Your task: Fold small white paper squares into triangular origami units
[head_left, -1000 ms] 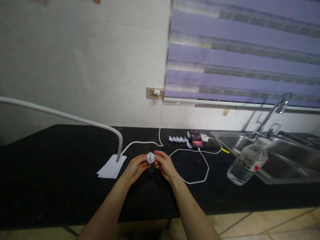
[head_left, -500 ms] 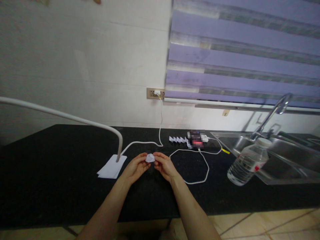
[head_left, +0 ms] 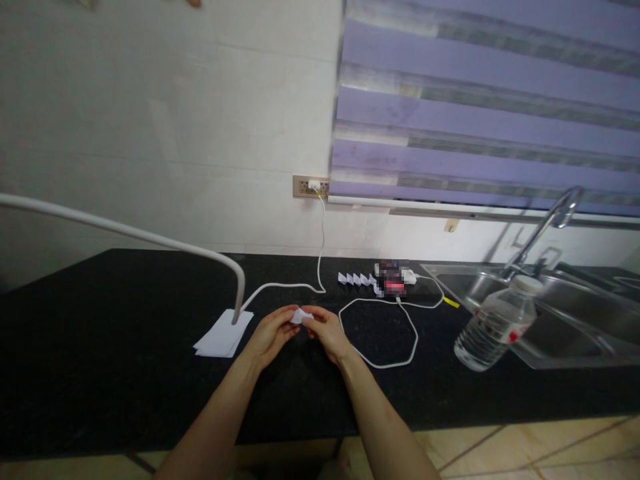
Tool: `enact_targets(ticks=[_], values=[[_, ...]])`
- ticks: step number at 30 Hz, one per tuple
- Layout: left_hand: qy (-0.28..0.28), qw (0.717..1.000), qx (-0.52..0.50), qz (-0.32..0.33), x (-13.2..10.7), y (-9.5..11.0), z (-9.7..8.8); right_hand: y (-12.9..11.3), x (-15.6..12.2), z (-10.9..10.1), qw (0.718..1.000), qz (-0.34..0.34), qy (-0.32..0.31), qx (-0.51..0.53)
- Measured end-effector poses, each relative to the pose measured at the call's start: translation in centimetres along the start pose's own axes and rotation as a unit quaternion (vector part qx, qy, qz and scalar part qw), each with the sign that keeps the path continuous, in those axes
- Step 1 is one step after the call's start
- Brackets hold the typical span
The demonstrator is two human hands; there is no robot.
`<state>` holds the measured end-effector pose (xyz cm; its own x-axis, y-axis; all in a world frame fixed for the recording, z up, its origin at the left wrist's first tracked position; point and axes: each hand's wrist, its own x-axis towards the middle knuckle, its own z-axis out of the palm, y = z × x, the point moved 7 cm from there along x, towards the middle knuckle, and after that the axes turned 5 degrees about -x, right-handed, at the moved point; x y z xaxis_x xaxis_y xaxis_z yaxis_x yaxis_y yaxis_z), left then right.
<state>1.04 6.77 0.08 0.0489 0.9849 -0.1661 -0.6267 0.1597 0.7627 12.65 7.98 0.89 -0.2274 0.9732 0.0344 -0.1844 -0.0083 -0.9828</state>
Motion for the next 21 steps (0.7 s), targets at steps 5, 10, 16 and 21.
enact_targets(ticks=[5, 10, 16, 21], values=[[0.012, 0.997, 0.068, 0.037, 0.01, 0.25, -0.26, -0.25, -0.09, -0.03, 1.000, -0.020, 0.001, -0.019], [0.026, 0.995, 0.091, 0.043, -0.10, 0.26, -0.37, -0.18, -0.04, -0.16, 0.999, -0.019, 0.011, -0.040], [0.062, 0.981, 0.165, 0.077, -0.03, 0.64, -0.81, 0.03, 0.04, -0.28, 0.998, -0.002, 0.017, -0.053], [0.050, 0.984, 0.150, 0.083, 0.15, 0.64, -0.88, -0.04, 0.05, -0.36, 0.999, -0.006, 0.022, -0.037]])
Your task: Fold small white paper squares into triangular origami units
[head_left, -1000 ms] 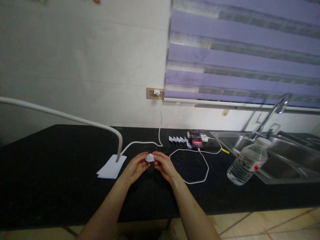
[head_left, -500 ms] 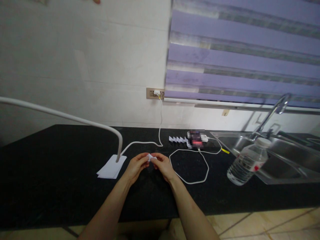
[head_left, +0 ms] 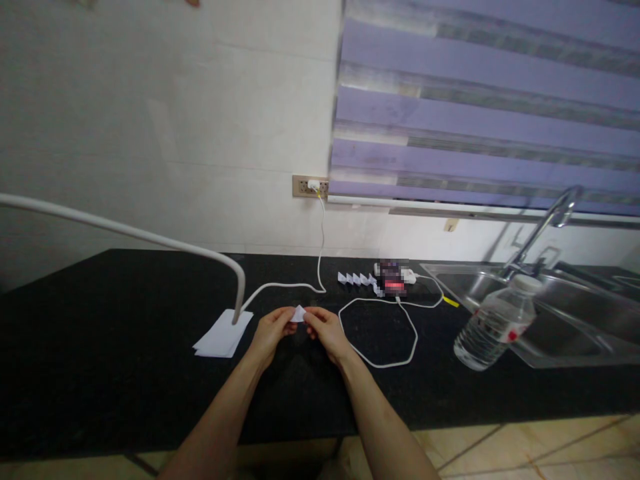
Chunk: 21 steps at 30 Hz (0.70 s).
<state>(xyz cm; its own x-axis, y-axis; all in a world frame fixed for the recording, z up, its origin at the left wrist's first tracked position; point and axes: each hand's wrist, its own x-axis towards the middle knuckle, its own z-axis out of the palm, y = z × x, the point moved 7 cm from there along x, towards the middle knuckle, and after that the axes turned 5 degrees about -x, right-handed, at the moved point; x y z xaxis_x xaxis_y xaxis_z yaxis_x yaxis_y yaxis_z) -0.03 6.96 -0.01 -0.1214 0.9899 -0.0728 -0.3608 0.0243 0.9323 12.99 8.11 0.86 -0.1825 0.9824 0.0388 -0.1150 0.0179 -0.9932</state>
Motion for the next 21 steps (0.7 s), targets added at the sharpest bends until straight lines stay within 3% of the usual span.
enact_targets(ticks=[8, 21], values=[[0.000, 0.999, -0.051, -0.008, -0.4, 0.5, 0.5, 0.3, 0.2, -0.2, 1.000, -0.002, 0.000, 0.026], [-0.063, 0.987, -0.138, -0.046, -0.6, 0.4, 1.0, 0.2, 0.2, -0.5, 0.998, 0.008, 0.013, 0.063]])
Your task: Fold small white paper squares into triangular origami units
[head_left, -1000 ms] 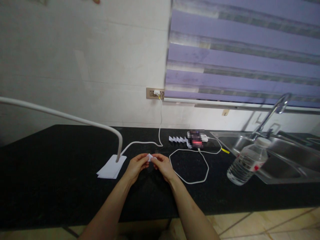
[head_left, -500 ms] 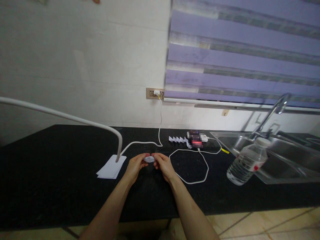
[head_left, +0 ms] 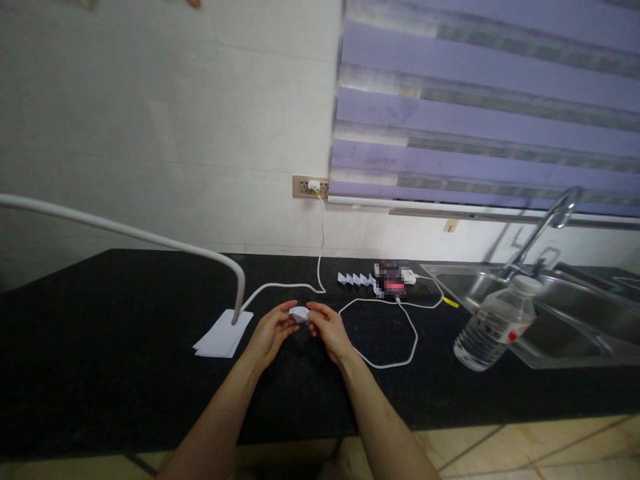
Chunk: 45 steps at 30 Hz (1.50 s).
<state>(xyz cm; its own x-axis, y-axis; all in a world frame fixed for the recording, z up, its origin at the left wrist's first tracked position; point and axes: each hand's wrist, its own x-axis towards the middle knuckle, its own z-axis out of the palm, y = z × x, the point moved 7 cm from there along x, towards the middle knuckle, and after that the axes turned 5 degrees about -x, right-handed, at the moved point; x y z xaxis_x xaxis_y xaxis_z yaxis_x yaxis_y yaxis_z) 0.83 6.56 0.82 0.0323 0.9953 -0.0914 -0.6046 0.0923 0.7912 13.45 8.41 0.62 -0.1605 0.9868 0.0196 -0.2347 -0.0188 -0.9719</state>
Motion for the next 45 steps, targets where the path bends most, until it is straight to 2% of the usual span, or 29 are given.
enact_targets(ticks=[7, 15, 18, 23, 27, 33, 45], values=[[0.036, 0.999, 0.019, 0.020, 0.0, 0.3, -0.2, 0.3, 0.1, 0.0, 1.000, 0.016, 0.002, 0.009], [0.051, 0.995, 0.042, 0.070, 0.0, 0.8, -0.4, 0.2, -0.1, 0.5, 0.999, 0.016, -0.027, 0.016], [0.055, 0.995, 0.043, 0.067, 0.1, 0.7, -0.4, -0.3, -0.2, 0.9, 0.998, -0.007, -0.052, 0.026], [0.064, 0.994, 0.042, 0.072, 0.1, 0.7, -0.7, -0.8, -0.4, 0.9, 0.998, -0.043, -0.045, 0.024], [0.075, 0.993, 0.044, 0.076, 0.2, 0.8, -0.9, -0.9, -0.6, 1.4, 0.995, -0.062, -0.070, -0.020], [0.081, 0.979, 0.165, 0.087, 0.3, 0.7, -0.9, -1.1, -0.4, 0.7, 0.996, -0.055, -0.006, -0.064], [0.074, 0.957, 0.253, 0.122, 0.3, 0.9, -0.8, -0.6, 0.0, 0.1, 0.986, -0.071, 0.010, -0.152]])
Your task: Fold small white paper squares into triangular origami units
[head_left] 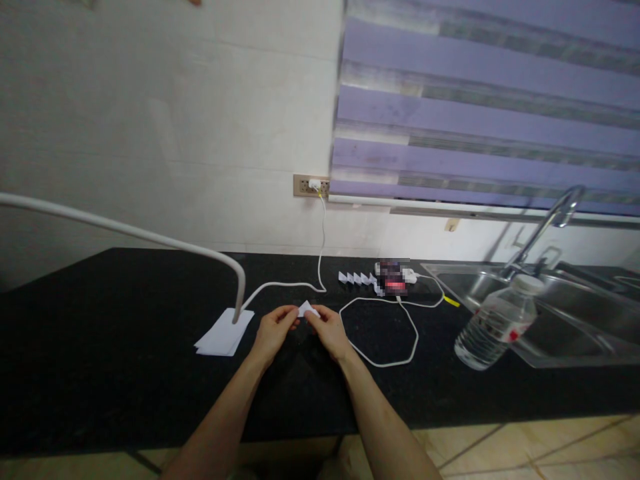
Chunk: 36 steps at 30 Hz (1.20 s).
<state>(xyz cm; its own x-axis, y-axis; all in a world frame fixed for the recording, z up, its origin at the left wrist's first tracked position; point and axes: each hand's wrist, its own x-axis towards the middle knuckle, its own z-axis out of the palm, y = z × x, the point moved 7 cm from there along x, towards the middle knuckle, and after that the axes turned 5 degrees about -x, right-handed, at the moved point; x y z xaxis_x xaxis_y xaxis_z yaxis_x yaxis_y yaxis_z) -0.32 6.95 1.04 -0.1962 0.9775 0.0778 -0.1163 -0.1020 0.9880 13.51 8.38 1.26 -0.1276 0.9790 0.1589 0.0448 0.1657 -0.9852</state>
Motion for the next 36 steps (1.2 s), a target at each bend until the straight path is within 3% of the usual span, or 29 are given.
enact_targets(ticks=[7, 17, 30, 36], values=[[0.021, 0.999, 0.035, 0.007, -0.2, 0.7, -0.1, 0.2, 0.2, -0.4, 0.999, 0.016, 0.028, 0.003], [-0.030, 0.999, 0.040, 0.008, -0.4, 0.6, 0.7, 0.3, 0.0, 0.0, 0.998, 0.044, 0.004, 0.040], [-0.053, 0.994, 0.094, 0.025, -0.6, 0.7, 1.0, 0.6, 0.2, -0.2, 1.000, 0.006, 0.003, 0.012], [-0.001, 0.994, 0.108, 0.026, -0.5, 1.0, 0.2, 0.7, 0.1, 0.2, 0.999, 0.032, -0.017, 0.039]])
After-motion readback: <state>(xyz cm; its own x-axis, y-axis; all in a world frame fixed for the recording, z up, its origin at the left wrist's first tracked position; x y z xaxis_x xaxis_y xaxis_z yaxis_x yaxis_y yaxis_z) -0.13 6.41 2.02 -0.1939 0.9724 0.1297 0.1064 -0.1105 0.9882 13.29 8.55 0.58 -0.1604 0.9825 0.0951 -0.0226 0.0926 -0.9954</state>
